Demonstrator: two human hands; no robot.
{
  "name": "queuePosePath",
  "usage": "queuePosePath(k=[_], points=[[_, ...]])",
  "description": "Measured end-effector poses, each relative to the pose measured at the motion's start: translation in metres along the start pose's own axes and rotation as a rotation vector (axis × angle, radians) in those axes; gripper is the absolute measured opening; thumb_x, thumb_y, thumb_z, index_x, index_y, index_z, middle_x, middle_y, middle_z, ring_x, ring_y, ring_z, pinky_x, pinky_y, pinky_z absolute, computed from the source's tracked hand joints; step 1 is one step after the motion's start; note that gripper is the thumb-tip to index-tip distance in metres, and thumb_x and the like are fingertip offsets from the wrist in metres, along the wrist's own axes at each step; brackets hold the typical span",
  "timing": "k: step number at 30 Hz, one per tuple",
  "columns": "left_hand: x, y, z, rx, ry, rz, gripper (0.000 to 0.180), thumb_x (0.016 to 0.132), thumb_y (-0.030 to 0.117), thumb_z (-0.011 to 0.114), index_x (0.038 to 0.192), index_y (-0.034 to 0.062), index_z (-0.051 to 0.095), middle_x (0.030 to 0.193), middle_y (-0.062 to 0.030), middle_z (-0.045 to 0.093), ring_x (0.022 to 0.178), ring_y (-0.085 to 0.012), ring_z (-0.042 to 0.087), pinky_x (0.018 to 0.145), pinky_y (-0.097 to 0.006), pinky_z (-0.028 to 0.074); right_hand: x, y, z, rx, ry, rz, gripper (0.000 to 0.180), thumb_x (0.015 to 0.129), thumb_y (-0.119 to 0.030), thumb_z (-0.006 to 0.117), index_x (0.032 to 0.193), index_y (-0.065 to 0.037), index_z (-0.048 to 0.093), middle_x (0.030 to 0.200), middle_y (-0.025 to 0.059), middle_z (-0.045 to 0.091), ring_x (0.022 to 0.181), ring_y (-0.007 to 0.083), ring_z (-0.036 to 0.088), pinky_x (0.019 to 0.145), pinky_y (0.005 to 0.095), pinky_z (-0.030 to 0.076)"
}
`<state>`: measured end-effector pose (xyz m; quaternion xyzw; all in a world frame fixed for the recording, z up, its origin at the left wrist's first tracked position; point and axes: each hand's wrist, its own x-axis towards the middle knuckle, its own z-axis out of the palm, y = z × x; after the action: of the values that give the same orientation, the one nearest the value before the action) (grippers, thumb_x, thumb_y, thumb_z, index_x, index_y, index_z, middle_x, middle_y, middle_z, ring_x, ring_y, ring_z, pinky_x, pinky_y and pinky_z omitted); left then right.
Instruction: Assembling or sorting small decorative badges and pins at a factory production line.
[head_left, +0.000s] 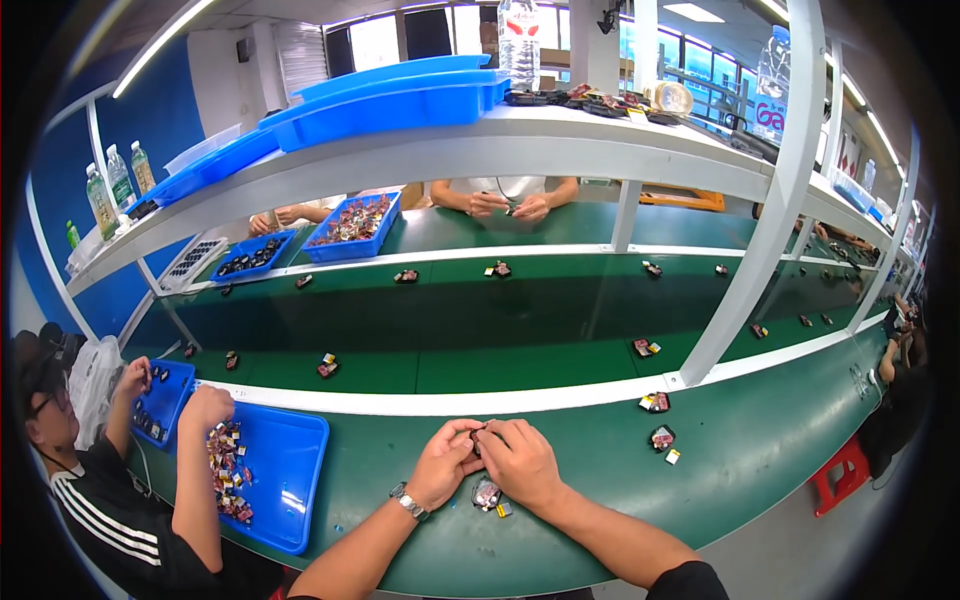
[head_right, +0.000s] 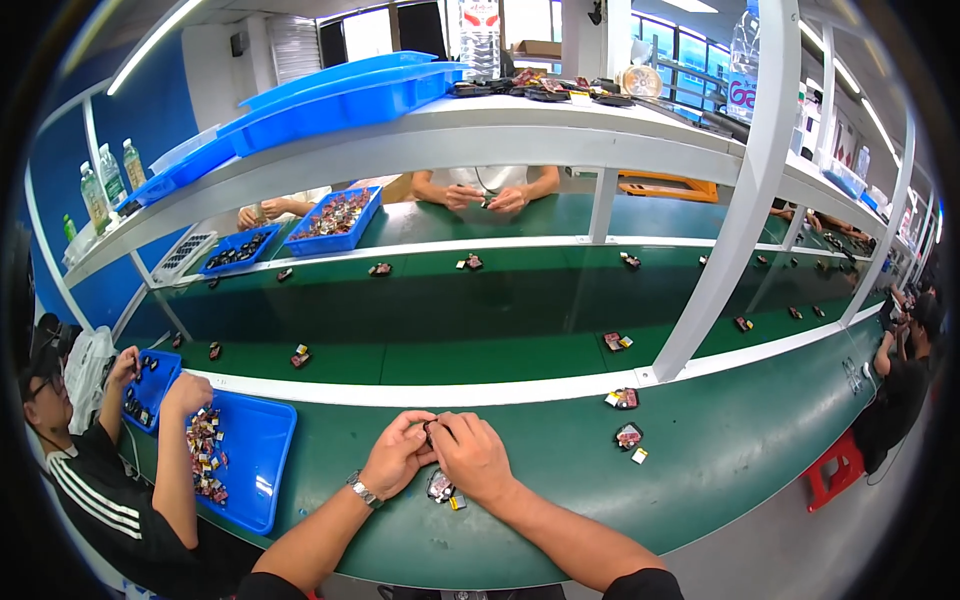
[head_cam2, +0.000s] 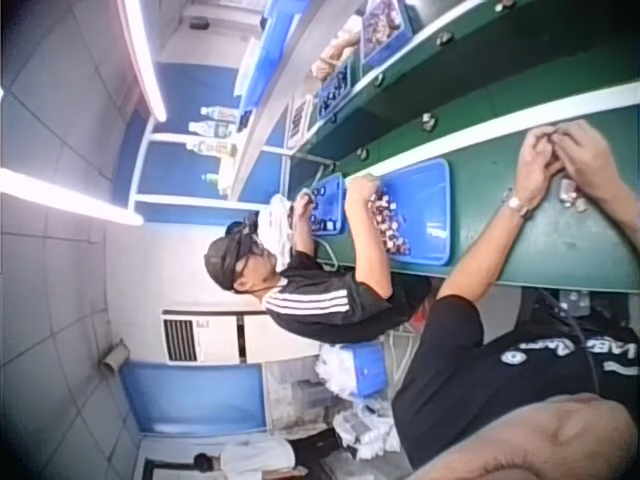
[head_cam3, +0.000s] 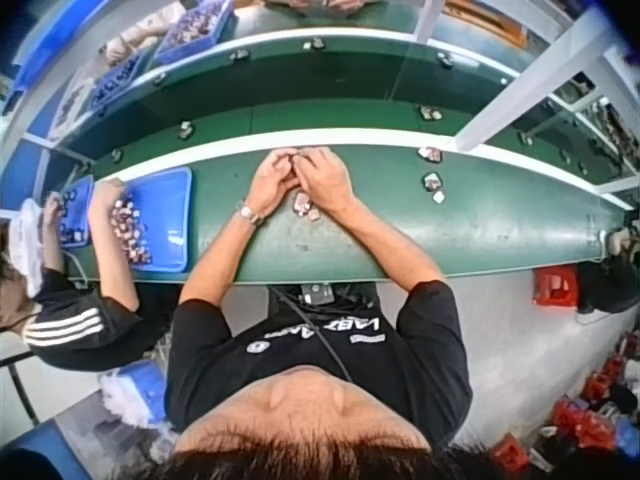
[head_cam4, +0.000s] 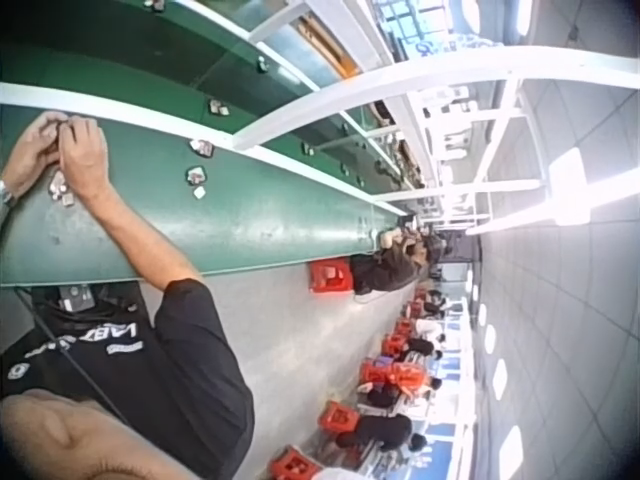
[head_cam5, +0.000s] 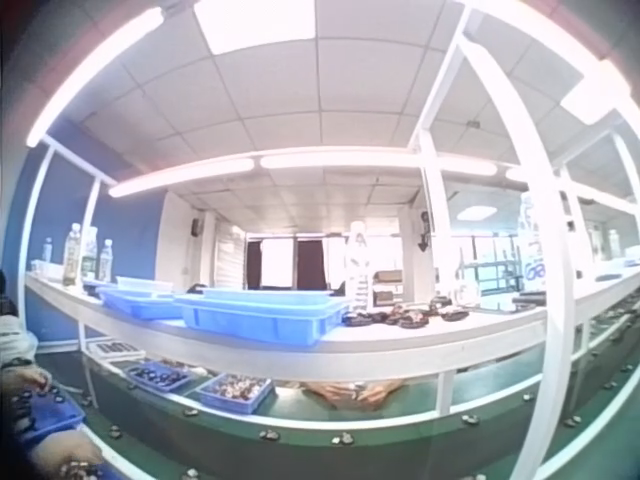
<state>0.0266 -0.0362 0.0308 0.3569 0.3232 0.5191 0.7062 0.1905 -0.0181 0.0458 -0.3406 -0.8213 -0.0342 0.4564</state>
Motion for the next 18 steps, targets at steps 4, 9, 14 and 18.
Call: queuePosePath(k=[4, 9, 14, 18], points=[[0.001, -0.001, 0.006, 0.056, 0.063, 0.019, 0.022, 0.099, 0.006, 0.051, 0.12, 0.0044, 0.049, 0.109, -0.0062, 0.063, 0.102, -0.0159, 0.061, 0.091, -0.038, 0.052, -0.001, 0.003, 0.001, 0.04, 0.007, 0.007, 0.019, 0.074, -0.004, 0.072, 0.091, -0.005, 0.065, 0.094, 0.0078, 0.064, 0.084, 0.0252, 0.063, 0.07, 0.0348, 0.054], [0.002, -0.007, -0.002, 0.158, 0.104, 0.091, 0.018, 0.099, 0.007, 0.052, 0.117, 0.0043, 0.052, 0.107, -0.006, 0.066, 0.098, -0.0144, 0.064, 0.083, -0.032, 0.055, 0.002, 0.001, -0.004, 0.309, -0.012, 0.141, 0.021, 0.076, -0.001, 0.071, 0.095, -0.003, 0.063, 0.094, 0.0091, 0.064, 0.08, 0.0232, 0.064, 0.07, 0.0331, 0.054], [0.002, -0.012, -0.002, 0.275, 0.152, 0.109, 0.015, 0.1, 0.008, 0.053, 0.115, 0.0048, 0.054, 0.107, -0.0046, 0.067, 0.095, -0.0102, 0.065, 0.076, -0.024, 0.053, 0.0, 0.007, -0.002, 0.522, -0.064, 0.382, 0.018, 0.082, -0.002, 0.069, 0.098, -0.001, 0.062, 0.094, 0.0108, 0.063, 0.08, 0.0238, 0.065, 0.071, 0.0319, 0.055], [0.001, -0.012, -0.001, 0.291, 0.153, 0.115, 0.015, 0.1, 0.007, 0.053, 0.115, 0.0046, 0.054, 0.106, -0.0047, 0.067, 0.094, -0.0095, 0.064, 0.075, -0.024, 0.053, -0.001, 0.006, 0.0, 0.58, -0.073, 0.428, 0.017, 0.083, -0.002, 0.069, 0.099, -0.001, 0.063, 0.094, 0.0107, 0.064, 0.077, 0.0199, 0.067, 0.07, 0.03, 0.056]])
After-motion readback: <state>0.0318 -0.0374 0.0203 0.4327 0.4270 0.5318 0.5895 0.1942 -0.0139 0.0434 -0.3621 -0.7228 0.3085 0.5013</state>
